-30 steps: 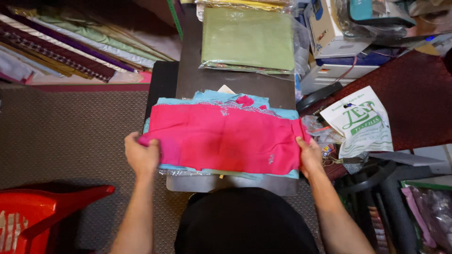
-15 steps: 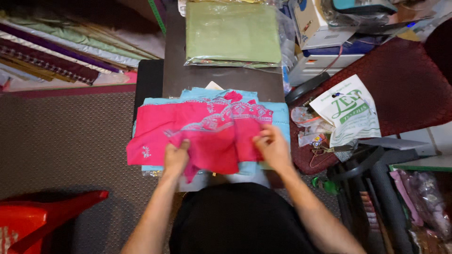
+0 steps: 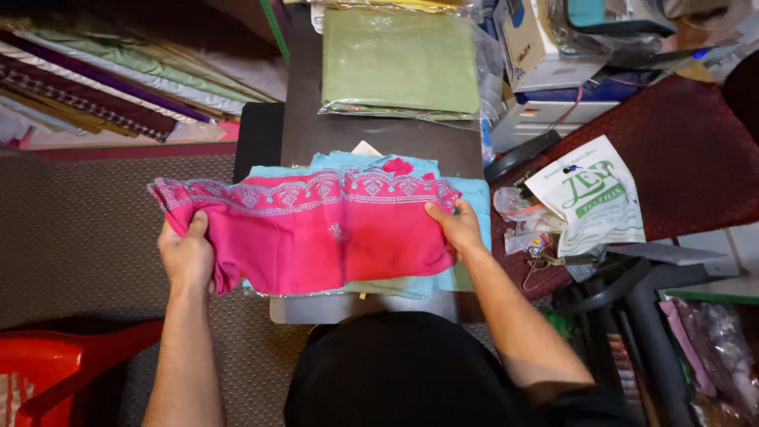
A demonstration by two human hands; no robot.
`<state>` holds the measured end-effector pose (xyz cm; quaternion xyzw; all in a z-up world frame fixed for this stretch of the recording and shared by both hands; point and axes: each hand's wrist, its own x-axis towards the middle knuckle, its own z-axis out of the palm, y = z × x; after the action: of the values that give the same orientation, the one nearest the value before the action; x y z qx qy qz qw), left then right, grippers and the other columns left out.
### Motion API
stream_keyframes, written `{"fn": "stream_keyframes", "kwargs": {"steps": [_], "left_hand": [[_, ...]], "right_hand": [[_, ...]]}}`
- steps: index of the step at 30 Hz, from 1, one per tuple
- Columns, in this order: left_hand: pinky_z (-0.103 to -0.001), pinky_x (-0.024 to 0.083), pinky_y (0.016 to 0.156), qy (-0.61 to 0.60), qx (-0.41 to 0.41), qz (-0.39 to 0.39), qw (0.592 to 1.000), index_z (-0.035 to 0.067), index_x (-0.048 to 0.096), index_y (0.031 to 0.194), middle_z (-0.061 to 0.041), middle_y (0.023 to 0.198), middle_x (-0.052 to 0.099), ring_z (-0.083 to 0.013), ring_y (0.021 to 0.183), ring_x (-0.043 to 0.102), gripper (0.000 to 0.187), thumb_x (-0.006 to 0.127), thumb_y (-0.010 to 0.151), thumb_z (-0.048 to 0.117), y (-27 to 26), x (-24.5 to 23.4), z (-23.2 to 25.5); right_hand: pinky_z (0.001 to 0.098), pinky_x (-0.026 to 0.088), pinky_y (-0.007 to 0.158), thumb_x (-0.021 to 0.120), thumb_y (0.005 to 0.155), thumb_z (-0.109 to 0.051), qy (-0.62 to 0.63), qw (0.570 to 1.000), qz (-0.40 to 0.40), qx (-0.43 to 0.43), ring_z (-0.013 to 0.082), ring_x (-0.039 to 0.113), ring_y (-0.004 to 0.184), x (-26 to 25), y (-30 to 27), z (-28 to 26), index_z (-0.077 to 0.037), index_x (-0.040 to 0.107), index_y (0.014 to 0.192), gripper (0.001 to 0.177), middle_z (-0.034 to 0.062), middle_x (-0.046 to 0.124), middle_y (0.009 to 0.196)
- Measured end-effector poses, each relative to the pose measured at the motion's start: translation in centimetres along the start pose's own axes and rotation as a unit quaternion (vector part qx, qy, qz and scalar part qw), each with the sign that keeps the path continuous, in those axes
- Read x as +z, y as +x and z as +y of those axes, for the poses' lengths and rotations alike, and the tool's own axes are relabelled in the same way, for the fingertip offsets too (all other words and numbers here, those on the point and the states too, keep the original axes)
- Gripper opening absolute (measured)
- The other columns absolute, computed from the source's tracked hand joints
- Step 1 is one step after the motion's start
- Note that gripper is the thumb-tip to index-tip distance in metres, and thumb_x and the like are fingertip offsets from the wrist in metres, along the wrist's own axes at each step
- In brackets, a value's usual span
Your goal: The person removes several items of clothing from a clear plastic shipping bag, unfolds a pink garment to reveal its design, and then folds the garments together and places them back into the plastic bag.
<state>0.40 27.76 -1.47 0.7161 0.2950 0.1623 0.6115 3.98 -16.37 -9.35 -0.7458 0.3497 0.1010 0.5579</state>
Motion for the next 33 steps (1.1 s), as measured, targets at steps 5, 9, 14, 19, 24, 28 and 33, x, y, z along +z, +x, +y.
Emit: {"fn": "stream_keyframes", "kwargs": {"steps": [5,9,14,19,24,28,33], "left_hand": [[-0.033,0.051,0.086,0.003,-0.006,-0.012,1.0,0.021,0.071,0.119,0.001,0.098,0.066,-0.0117,0.092,0.061,0.02,0.067,0.1,0.016,-0.2,-0.5,-0.8],[-0.032,0.05,0.088,-0.015,-0.008,-0.018,1.0,0.021,0.07,0.119,0.001,0.099,0.064,-0.0122,0.092,0.061,0.019,0.064,0.102,0.015,0.8,-0.7,-2.9],[-0.034,0.051,0.086,-0.013,-0.019,-0.018,1.0,0.019,0.071,0.118,-0.001,0.096,0.065,-0.0131,0.09,0.063,0.02,0.064,0.101,0.014,0.5,-0.9,-3.2],[-0.036,0.05,0.088,-0.011,-0.028,-0.03,0.999,0.018,0.07,0.12,-0.003,0.098,0.065,-0.0147,0.092,0.062,0.02,0.063,0.102,0.014,-1.3,-0.2,-1.1],[-0.035,0.051,0.087,-0.026,-0.037,-0.037,0.998,0.016,0.069,0.119,-0.002,0.097,0.064,-0.0134,0.09,0.062,0.019,0.062,0.101,0.012,-0.7,-0.2,-2.7],[-0.035,0.051,0.086,-0.023,-0.041,-0.042,0.998,0.016,0.069,0.119,-0.002,0.097,0.065,-0.0132,0.09,0.062,0.019,0.063,0.102,0.013,-0.6,-0.2,-3.2],[-0.033,0.054,0.081,-0.042,-0.057,-0.052,0.996,0.017,0.069,0.119,-0.003,0.094,0.066,-0.0149,0.086,0.066,0.018,0.063,0.102,0.012,0.4,-0.2,-6.0]], "right_hand": [[0.0327,0.057,0.059,0.094,0.071,-0.045,0.025,0.999,0.017,0.012,0.0211,0.07,0.076,0.0,1.4,0.2,-0.015,0.072,0.113,0.056,0.0088,0.069,0.09],[0.0342,0.054,0.052,0.095,0.066,-0.039,-0.02,0.997,0.071,-0.03,0.0229,0.068,0.07,-0.5,5.6,3.9,-0.02,0.076,0.085,0.033,0.0056,0.069,0.077],[0.0548,0.052,0.097,0.082,0.076,-0.016,-0.169,0.918,0.032,-0.358,0.0451,0.062,0.115,-1.2,-4.3,-1.0,-0.005,0.068,0.093,0.025,0.0215,0.067,0.113],[0.0498,0.048,0.107,0.083,0.066,-0.005,-0.2,0.846,-0.045,-0.492,0.0381,0.059,0.125,-1.2,-5.8,-0.2,-0.013,0.072,0.096,0.033,0.0058,0.064,0.136],[0.0481,0.048,0.11,0.088,0.07,-0.01,-0.154,0.923,0.064,-0.348,0.0391,0.053,0.132,-1.3,-5.1,-0.3,-0.012,0.062,0.119,0.056,0.0127,0.051,0.132],[0.0521,0.052,0.104,0.089,0.07,-0.014,-0.136,0.963,0.016,-0.234,0.0439,0.062,0.12,-1.3,-3.6,-1.0,-0.009,0.054,0.138,0.077,0.0225,0.059,0.124],[0.0448,0.054,0.091,0.088,0.067,-0.027,-0.229,0.939,0.039,-0.254,0.0331,0.068,0.102,-0.9,-0.9,-1.0,-0.023,0.07,0.117,0.053,0.0056,0.056,0.1]]}}
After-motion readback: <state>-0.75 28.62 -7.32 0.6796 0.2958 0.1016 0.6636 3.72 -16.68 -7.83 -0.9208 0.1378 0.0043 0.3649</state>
